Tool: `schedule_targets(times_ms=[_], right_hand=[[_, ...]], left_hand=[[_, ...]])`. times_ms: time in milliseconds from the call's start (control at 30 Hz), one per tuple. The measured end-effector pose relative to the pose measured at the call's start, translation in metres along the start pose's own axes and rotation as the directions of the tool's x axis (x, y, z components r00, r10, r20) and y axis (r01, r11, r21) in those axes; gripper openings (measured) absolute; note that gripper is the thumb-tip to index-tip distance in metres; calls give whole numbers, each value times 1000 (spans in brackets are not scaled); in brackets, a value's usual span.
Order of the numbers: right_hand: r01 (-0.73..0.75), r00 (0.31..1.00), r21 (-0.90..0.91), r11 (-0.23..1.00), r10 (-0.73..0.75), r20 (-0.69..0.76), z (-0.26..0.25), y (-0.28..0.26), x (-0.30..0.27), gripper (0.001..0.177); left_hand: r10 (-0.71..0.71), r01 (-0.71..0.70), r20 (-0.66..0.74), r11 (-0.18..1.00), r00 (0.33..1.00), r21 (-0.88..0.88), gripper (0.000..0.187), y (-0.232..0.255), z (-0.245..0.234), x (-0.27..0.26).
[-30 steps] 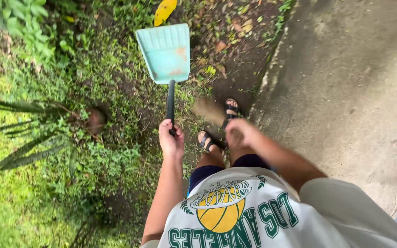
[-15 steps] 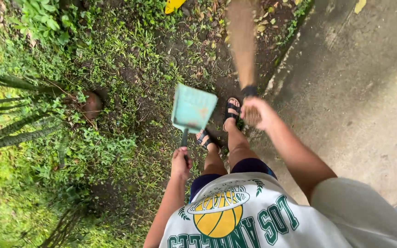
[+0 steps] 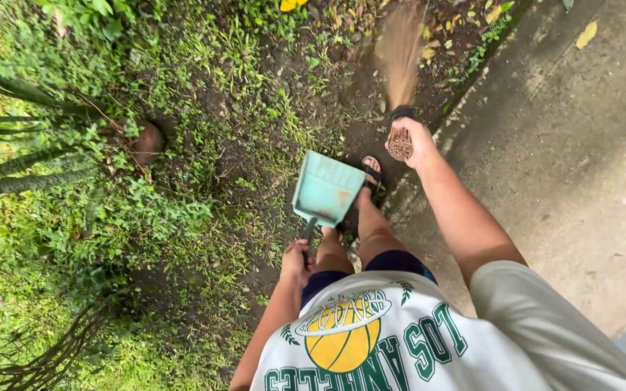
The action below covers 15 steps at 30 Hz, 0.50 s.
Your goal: Sweeping leaves and debris off a concrete outdoor path into a dustpan using a broom.
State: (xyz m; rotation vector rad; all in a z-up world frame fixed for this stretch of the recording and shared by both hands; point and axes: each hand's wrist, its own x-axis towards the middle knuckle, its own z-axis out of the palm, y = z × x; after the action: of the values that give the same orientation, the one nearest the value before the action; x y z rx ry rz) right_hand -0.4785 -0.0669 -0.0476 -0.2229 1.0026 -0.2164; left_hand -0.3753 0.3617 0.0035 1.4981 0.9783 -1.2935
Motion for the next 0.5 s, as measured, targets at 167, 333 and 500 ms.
schedule_targets(times_ms=[167, 333, 500], right_hand=[[-42, 965, -115, 993, 10, -264, -28, 7, -38, 16], [-165, 983, -28, 986, 162, -87, -37, 24, -116, 26], [-375, 903, -33, 927, 357, -239, -46, 3, -120, 25]], left_hand=[[10, -9, 22, 999, 1000, -50, 17, 7, 6, -3], [27, -24, 45, 996, 999, -80, 19, 18, 14, 15], [10, -9, 5, 994, 1000, -105, 19, 24, 22, 17]])
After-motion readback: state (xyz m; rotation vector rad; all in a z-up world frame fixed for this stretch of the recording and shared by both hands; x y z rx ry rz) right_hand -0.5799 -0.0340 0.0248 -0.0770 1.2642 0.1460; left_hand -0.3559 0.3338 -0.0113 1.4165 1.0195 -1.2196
